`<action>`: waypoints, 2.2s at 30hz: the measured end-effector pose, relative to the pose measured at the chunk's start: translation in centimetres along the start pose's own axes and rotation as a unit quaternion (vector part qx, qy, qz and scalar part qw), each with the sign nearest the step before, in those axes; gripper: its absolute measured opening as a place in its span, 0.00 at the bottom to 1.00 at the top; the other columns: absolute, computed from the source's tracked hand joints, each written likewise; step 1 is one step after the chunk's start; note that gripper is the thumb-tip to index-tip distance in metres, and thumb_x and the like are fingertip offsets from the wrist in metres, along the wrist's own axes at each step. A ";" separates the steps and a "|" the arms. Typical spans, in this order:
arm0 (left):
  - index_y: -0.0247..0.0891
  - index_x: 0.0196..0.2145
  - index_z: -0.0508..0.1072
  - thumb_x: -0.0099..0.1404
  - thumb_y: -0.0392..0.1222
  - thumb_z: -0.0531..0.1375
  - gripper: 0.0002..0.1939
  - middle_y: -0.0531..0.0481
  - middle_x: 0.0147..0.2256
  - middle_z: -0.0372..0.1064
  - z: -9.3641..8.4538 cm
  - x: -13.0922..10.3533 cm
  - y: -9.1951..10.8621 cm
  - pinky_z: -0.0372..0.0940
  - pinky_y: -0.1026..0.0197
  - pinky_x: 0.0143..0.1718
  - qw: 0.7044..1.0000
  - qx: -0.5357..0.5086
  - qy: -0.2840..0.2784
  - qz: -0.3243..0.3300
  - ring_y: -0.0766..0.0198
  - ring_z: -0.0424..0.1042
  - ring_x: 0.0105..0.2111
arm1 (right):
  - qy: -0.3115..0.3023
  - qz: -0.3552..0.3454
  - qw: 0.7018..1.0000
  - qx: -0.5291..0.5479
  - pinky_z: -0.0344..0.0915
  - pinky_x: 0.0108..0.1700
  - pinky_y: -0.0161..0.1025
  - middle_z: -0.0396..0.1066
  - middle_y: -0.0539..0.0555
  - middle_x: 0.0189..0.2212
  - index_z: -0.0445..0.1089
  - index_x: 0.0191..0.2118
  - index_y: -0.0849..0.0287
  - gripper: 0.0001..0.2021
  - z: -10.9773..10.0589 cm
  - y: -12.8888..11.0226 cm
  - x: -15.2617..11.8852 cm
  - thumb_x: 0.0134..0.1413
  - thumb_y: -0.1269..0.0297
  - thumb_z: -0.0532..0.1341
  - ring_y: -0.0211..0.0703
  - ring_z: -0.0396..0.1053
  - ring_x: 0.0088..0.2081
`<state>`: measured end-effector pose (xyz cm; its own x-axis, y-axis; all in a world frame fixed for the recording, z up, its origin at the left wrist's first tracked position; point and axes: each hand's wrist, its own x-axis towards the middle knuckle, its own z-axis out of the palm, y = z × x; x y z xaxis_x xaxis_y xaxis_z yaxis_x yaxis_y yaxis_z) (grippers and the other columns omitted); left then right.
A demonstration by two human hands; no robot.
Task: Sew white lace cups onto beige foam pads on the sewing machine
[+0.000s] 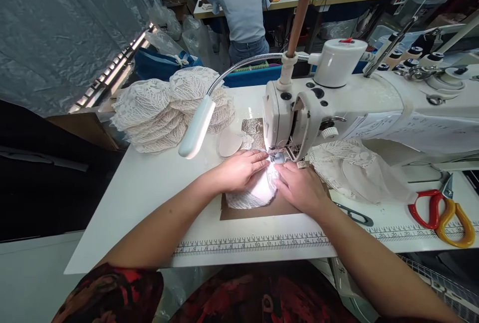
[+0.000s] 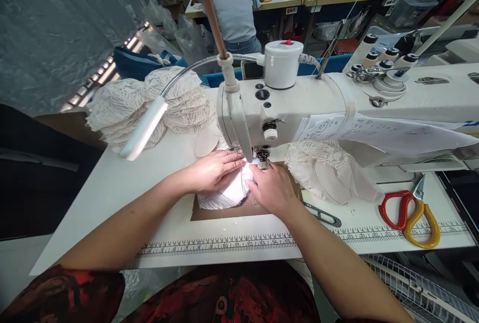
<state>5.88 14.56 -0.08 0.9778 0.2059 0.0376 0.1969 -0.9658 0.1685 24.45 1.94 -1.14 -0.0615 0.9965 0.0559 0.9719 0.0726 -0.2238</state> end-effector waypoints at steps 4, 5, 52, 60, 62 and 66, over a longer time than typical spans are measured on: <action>0.30 0.52 0.71 0.66 0.32 0.54 0.18 0.34 0.57 0.65 -0.7 -0.3 0.8 0.62 0.45 0.55 0.999 0.034 0.003 0.004 0.47 0.65 0.56 | 0.022 0.011 0.999 0.024 0.57 0.36 0.40 0.75 0.57 0.40 0.72 0.50 0.57 0.16 0.0 0.3 -0.1 0.64 0.63 0.51 0.47 0.69 0.37; 0.30 0.51 0.72 0.66 0.32 0.54 0.17 0.34 0.56 0.66 -0.7 -0.4 1.2 0.61 0.46 0.55 0.999 0.031 0.011 0.008 0.47 0.65 0.56 | 0.024 0.012 0.999 0.029 0.58 0.36 0.40 0.75 0.57 0.40 0.72 0.50 0.57 0.16 0.0 0.3 -0.1 0.64 0.64 0.51 0.47 0.69 0.37; 0.36 0.28 0.67 0.69 0.39 0.51 0.12 0.43 0.31 0.66 1.0 -0.6 0.9 0.62 0.52 0.44 0.994 -0.021 0.103 0.040 0.57 0.63 0.35 | 0.122 -0.119 0.984 0.054 0.51 0.28 0.35 0.71 0.53 0.29 0.78 0.40 0.59 0.15 1.3 1.2 -0.4 0.58 0.76 0.53 0.36 0.61 0.27; 0.36 0.51 0.71 0.71 0.40 0.51 0.16 0.43 0.35 0.67 1.1 -0.9 0.6 0.60 0.49 0.48 0.994 -0.007 0.097 0.057 0.56 0.65 0.40 | 0.102 -0.110 0.987 0.061 0.52 0.28 0.35 0.72 0.53 0.30 0.77 0.40 0.59 0.16 1.2 1.3 -0.4 0.56 0.76 0.53 0.37 0.63 0.28; 0.37 0.51 0.72 0.71 0.40 0.51 0.16 0.43 0.35 0.68 1.0 -0.9 0.7 0.60 0.48 0.49 0.994 -0.006 0.094 0.056 0.55 0.65 0.41 | 0.101 -0.103 0.987 0.066 0.53 0.28 0.35 0.73 0.54 0.31 0.77 0.40 0.59 0.16 1.1 1.3 -0.4 0.56 0.76 0.53 0.38 0.64 0.29; 0.36 0.50 0.73 0.70 0.39 0.52 0.15 0.41 0.37 0.69 0.8 -1.0 0.8 0.59 0.46 0.50 0.994 -0.005 0.093 0.060 0.53 0.66 0.45 | 0.111 -0.076 0.989 0.064 0.55 0.31 0.36 0.74 0.54 0.33 0.76 0.43 0.59 0.16 1.0 0.8 -0.3 0.58 0.74 0.52 0.39 0.66 0.31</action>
<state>5.15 13.47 -0.79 0.9639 0.1149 0.2403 0.0772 -0.9840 0.1608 25.07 1.75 -2.27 -0.1391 0.9411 0.3083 0.9175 0.2396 -0.3175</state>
